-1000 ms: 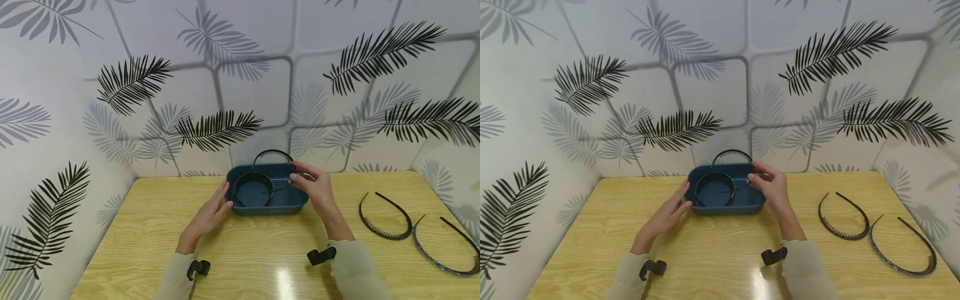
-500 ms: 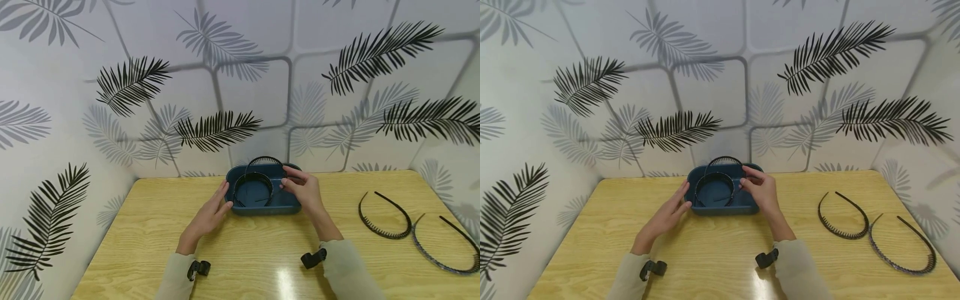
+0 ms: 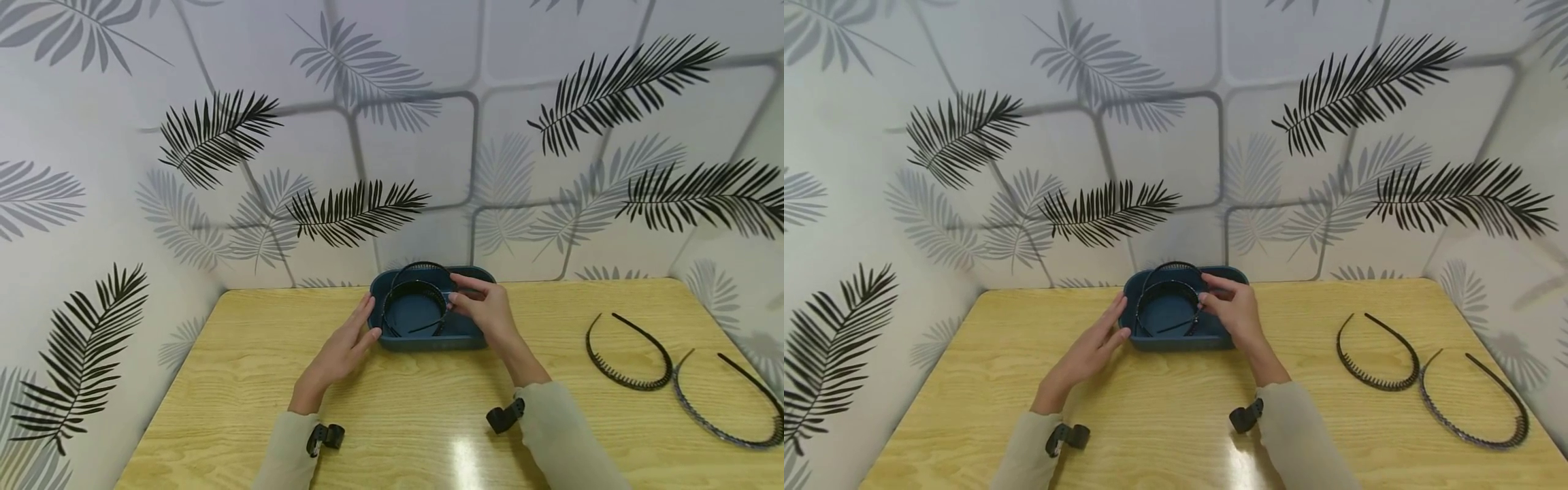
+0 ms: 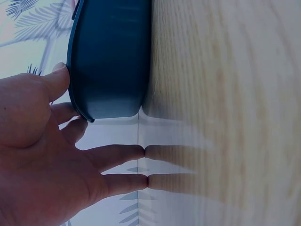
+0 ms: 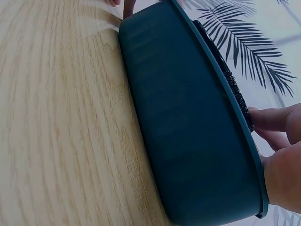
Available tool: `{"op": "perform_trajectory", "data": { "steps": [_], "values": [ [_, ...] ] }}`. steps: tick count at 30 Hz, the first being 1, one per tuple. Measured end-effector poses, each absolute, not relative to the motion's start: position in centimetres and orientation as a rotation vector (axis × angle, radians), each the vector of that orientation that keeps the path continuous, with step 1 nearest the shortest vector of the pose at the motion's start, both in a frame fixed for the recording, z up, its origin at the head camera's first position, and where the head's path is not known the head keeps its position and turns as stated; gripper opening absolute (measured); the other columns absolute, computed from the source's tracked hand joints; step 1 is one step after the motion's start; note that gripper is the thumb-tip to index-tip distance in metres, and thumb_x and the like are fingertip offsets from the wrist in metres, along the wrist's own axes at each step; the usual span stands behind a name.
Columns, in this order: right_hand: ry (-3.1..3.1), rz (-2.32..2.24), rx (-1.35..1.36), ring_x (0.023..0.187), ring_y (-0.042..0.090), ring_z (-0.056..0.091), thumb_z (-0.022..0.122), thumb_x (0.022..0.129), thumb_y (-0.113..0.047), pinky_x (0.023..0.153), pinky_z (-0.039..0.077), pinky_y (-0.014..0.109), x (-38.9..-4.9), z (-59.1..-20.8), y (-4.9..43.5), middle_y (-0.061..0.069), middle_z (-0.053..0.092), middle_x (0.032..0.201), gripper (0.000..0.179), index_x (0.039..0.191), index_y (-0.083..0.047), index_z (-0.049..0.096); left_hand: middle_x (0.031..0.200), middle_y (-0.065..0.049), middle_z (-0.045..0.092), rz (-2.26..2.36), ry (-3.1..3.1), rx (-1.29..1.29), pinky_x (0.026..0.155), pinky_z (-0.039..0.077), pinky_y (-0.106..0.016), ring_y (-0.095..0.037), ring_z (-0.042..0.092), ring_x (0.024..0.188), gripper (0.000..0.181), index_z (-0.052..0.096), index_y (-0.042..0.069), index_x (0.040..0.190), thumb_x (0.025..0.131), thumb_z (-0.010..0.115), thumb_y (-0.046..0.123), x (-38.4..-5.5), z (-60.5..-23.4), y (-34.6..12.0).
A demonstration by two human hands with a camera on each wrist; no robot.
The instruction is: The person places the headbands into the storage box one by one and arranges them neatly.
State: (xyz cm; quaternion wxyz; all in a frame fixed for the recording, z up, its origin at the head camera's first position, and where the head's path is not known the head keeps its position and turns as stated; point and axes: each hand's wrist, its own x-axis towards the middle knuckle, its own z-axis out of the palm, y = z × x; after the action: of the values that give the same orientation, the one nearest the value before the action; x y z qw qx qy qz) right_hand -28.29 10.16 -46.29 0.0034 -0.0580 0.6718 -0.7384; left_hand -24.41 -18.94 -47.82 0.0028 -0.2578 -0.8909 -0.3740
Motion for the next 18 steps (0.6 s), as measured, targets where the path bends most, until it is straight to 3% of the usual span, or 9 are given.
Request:
{"op": "perform_trajectory", "data": {
  "steps": [3, 11, 18],
  "values": [
    [2.102, -2.296, -0.195, 0.084, 0.027, 0.068, 0.065, 0.087, 0.003, 0.077, 0.054, 0.034, -28.57, -46.39, 9.96, 0.031, 0.057, 0.112, 0.042, 0.129, 0.000, 0.058, 0.159, -0.008, 0.006, -1.162, -2.801, -0.805, 0.112, 0.018, -0.046, -0.022, 0.009, 0.144, 0.061, 0.014, 0.007, 0.152, 0.103, 0.041, 0.029, -24.45, -47.91, -18.98],
    [2.079, -2.224, -0.189, 0.091, 0.040, 0.065, 0.062, 0.088, 0.005, 0.074, 0.055, 0.033, -29.00, -46.17, 9.42, 0.029, 0.051, 0.124, 0.041, 0.128, 0.002, 0.058, 0.159, -0.007, 0.006, -1.161, -2.810, -0.793, 0.113, 0.018, -0.046, -0.022, 0.009, 0.144, 0.061, 0.014, 0.008, 0.152, 0.103, 0.041, 0.030, -24.57, -47.95, -19.08],
    [2.077, -2.172, -0.128, 0.090, 0.033, 0.067, 0.062, 0.089, 0.003, 0.076, 0.055, 0.033, -29.32, -46.30, 9.13, 0.024, 0.053, 0.126, 0.041, 0.129, -0.001, 0.058, 0.159, -0.007, 0.006, -1.175, -2.797, -0.808, 0.113, 0.018, -0.046, -0.023, 0.009, 0.144, 0.061, 0.014, 0.008, 0.152, 0.103, 0.042, 0.030, -24.56, -47.96, -18.96]
  ]
}}
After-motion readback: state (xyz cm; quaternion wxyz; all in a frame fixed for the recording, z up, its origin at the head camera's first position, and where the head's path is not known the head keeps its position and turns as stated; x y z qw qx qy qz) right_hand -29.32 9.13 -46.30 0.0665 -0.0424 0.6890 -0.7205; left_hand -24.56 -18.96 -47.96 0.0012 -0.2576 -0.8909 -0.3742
